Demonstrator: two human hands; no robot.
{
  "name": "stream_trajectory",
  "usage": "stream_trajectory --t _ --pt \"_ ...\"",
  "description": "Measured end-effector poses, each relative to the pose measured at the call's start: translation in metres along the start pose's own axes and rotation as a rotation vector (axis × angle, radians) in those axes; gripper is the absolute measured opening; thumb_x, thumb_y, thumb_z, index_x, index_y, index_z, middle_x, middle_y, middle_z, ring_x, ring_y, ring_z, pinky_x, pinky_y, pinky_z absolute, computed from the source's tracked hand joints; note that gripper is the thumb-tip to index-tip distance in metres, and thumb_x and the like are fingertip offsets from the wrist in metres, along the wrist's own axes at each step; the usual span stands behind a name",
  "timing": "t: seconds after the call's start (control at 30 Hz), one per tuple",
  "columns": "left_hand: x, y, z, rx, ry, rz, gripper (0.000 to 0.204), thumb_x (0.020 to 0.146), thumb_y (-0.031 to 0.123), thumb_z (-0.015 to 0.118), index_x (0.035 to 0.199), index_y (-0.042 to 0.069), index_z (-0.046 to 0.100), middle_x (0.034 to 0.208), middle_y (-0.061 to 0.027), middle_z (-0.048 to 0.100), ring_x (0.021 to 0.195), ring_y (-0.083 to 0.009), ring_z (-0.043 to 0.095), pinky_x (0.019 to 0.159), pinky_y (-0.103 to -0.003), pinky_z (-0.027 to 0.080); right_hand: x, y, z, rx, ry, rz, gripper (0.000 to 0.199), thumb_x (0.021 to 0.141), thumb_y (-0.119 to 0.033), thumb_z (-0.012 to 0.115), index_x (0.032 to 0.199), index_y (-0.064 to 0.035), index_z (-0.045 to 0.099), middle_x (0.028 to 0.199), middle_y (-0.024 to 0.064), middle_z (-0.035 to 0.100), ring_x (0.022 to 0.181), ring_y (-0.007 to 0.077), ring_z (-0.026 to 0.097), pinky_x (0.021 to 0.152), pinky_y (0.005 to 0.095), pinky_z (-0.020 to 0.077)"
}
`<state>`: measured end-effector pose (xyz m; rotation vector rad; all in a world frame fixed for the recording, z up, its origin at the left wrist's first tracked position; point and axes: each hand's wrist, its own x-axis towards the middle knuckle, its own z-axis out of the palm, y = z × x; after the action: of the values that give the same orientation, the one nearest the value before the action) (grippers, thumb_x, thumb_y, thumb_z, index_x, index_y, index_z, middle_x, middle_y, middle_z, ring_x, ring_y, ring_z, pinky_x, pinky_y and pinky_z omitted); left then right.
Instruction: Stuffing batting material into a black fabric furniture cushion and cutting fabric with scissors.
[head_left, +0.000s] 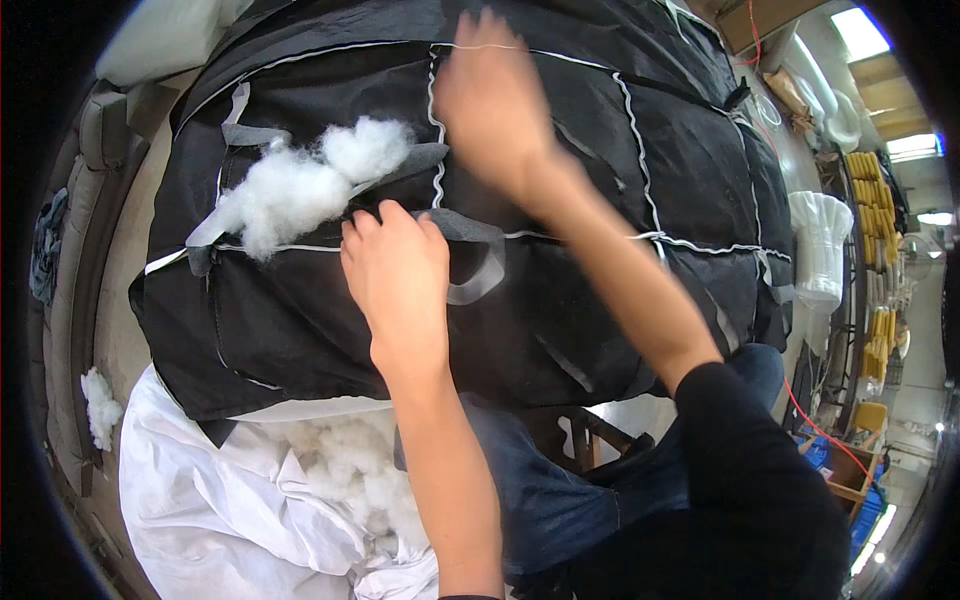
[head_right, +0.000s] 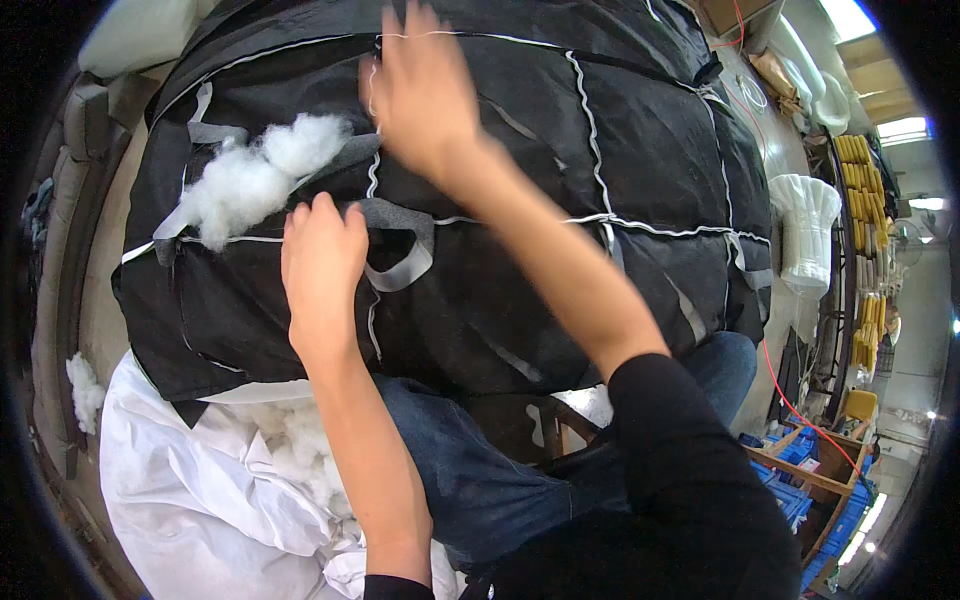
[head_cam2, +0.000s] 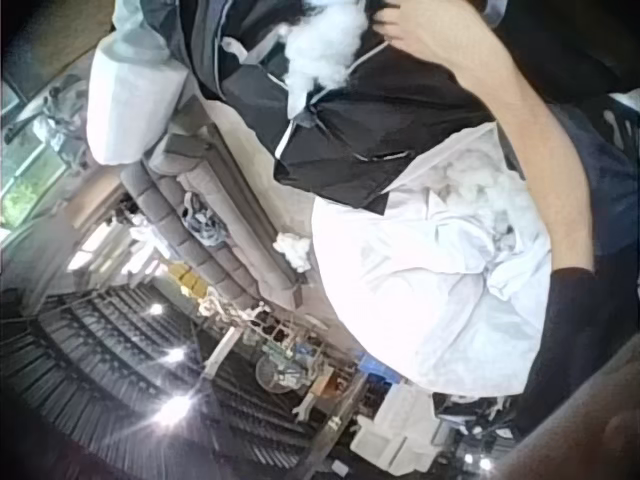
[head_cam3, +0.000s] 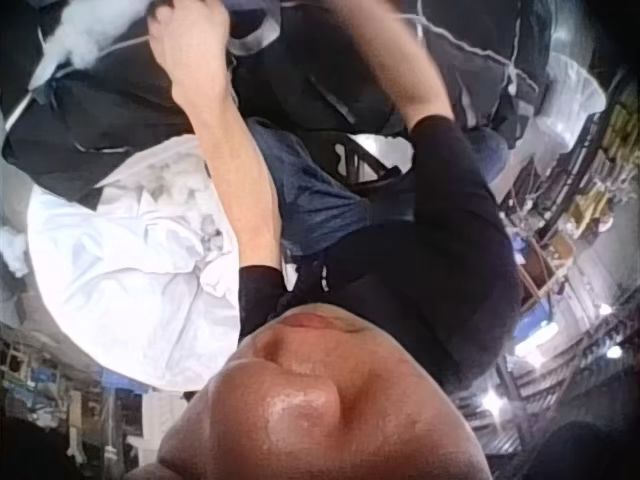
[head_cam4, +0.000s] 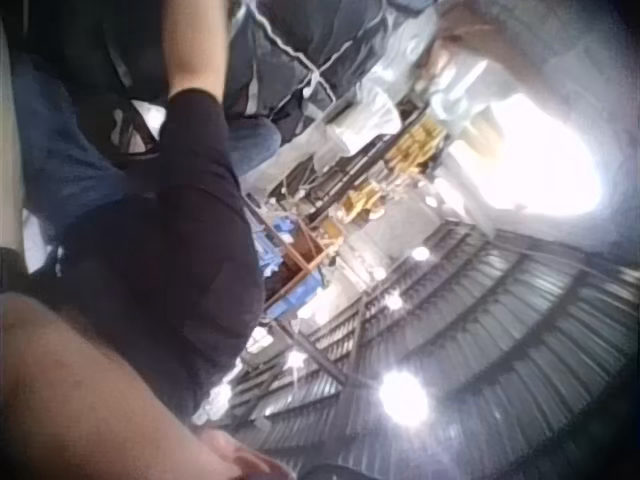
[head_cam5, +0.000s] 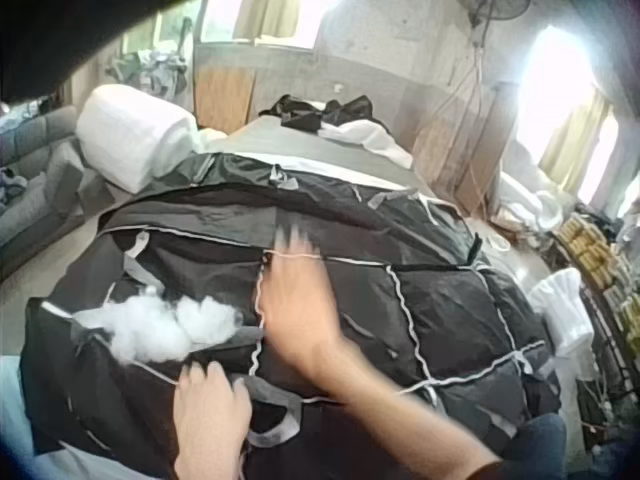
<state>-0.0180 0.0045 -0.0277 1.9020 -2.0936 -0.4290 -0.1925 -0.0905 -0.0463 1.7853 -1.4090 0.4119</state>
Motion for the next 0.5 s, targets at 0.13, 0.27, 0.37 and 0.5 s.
stream_trajectory --t 0.13,0.27,0.37,0.5 --pt "0.001 0.012 0.02 0.06 -0.047 0.151 0.038 0.089 0.032 0.056 0.104 -0.003 0.062 0.107 -0.0253 0.062 0.108 -0.0421 0.056 0.095 -0.047 0.044 -0.051 -0.015 0.02 0.441 -0.115 0.05 0.052 0.09 -0.038 0.055 0.118 0.0051 0.058 0.128 0.0253 0.053 0.123 0.0365 0.049 0.106 0.0453 0.0357" --pt "0.002 -0.008 0.015 0.045 -0.186 0.042 0.041 0.09 0.036 0.055 0.11 0.0 0.063 0.115 -0.0244 0.061 0.114 -0.0435 0.053 0.099 -0.048 0.042 0.015 0.02 -0.05 0.5 -0.228 -0.158 0.036 0.094 -0.03 0.048 0.109 -0.0012 0.064 0.117 0.019 0.06 0.1 0.0317 0.059 0.086 0.0444 0.0458" --pt "0.001 0.004 0.009 0.04 -0.156 0.057 0.041 0.091 0.036 0.054 0.11 0.0 0.062 0.117 -0.024 0.06 0.116 -0.0429 0.052 0.101 -0.047 0.04 -0.026 0.057 -0.069 0.088 0.252 -0.011 0.038 0.094 -0.031 0.048 0.115 -0.0017 0.061 0.13 0.0233 0.053 0.122 0.0334 0.051 0.104 0.044 0.0377" --pt "0.005 0.021 0.017 0.083 -0.199 0.138 0.044 0.09 0.038 0.055 0.112 0.0 0.062 0.116 -0.0239 0.061 0.116 -0.0422 0.052 0.102 -0.046 0.04 -0.13 0.05 -0.009 0.293 -0.241 0.125 0.056 0.094 -0.04 0.048 0.129 0.0042 0.051 0.135 0.0234 0.05 0.13 0.0335 0.044 0.111 0.0456 0.0302"
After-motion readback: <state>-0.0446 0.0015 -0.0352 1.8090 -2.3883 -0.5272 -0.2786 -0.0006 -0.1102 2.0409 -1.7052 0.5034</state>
